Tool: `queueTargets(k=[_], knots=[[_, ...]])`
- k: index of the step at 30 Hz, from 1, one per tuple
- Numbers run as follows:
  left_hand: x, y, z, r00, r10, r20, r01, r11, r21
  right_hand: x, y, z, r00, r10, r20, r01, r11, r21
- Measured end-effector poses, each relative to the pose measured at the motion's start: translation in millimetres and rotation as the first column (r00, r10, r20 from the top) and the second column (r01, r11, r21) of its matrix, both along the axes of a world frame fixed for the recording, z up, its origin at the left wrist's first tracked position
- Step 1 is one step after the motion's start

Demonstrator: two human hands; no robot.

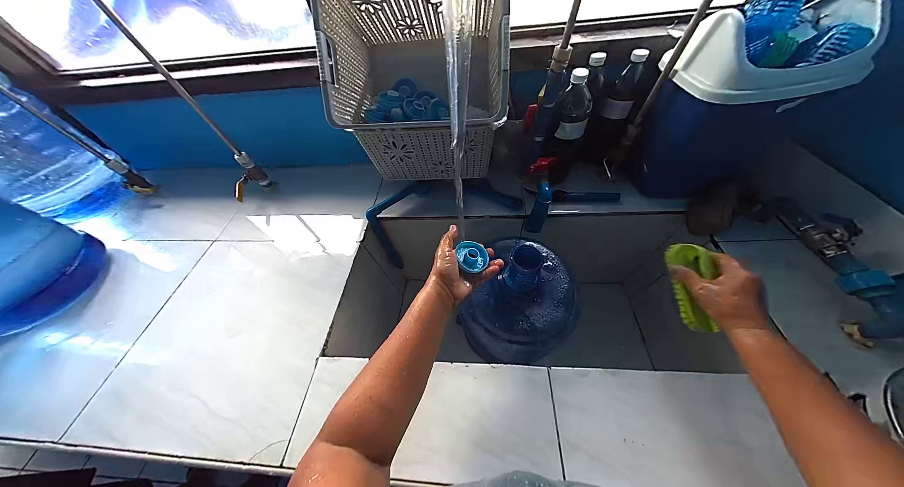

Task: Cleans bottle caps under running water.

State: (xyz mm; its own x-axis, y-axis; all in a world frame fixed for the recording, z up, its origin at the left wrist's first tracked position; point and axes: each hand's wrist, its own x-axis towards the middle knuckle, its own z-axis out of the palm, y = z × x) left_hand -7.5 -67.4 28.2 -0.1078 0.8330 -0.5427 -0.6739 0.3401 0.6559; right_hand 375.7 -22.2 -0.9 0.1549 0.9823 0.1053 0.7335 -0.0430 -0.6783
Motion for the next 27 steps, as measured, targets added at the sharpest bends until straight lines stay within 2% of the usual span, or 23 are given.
queueTargets(k=[3, 5, 7, 10, 13, 15, 16, 18, 20, 22, 24, 27], knots=[[9, 27, 0, 0.998, 0.053, -0.032, -0.053, 0.999, -0.007, 74, 33, -15, 0.968, -0.209, 0.136, 0.234, 0.95, -0.207], [13, 41, -2, 0.993, 0.09, -0.082, -0.091, 0.996, -0.017, 119, 48, -34, 0.939, -0.293, 0.182, 0.332, 0.911, -0.245], [13, 53, -9, 0.978, 0.151, -0.145, -0.153, 0.988, -0.008, 147, 60, -48, 0.909, -0.304, 0.284, 0.382, 0.88, -0.282], [7, 64, -22, 0.943, 0.202, -0.265, -0.203, 0.979, 0.025, 153, 81, -58, 0.83, -0.235, 0.506, 0.45, 0.818, -0.358], [-3, 64, -29, 0.943, 0.153, -0.296, -0.16, 0.987, 0.001, 157, 95, -65, 0.778, -0.198, 0.596, 0.477, 0.803, -0.357], [-9, 62, -27, 0.949, 0.08, -0.305, -0.089, 0.996, -0.016, 122, 85, -31, 0.825, -0.165, 0.54, 0.345, 0.904, -0.252], [-8, 61, -27, 0.938, 0.068, -0.339, -0.082, 0.996, -0.027, 90, 73, -4, 0.86, -0.11, 0.498, 0.211, 0.966, -0.15], [-2, 60, -29, 0.901, 0.088, -0.425, -0.111, 0.993, -0.03, 12, 56, 36, 0.899, 0.085, 0.429, -0.093, 0.996, -0.003], [4, 57, -31, 0.886, 0.108, -0.452, -0.112, 0.994, 0.018, -71, 45, 47, 0.878, 0.319, 0.358, -0.374, 0.922, 0.096], [9, 52, -25, 0.902, 0.071, -0.427, -0.045, 0.997, 0.07, -149, 37, 48, 0.791, 0.549, 0.272, -0.598, 0.788, 0.148], [13, 40, -11, 0.933, 0.026, -0.36, 0.012, 0.995, 0.104, -210, 32, 49, 0.699, 0.694, 0.171, -0.712, 0.696, 0.087], [4, 16, 7, 0.98, 0.045, -0.194, -0.014, 0.988, 0.156, -259, 33, 49, 0.641, 0.763, -0.084, -0.765, 0.644, 0.007]])
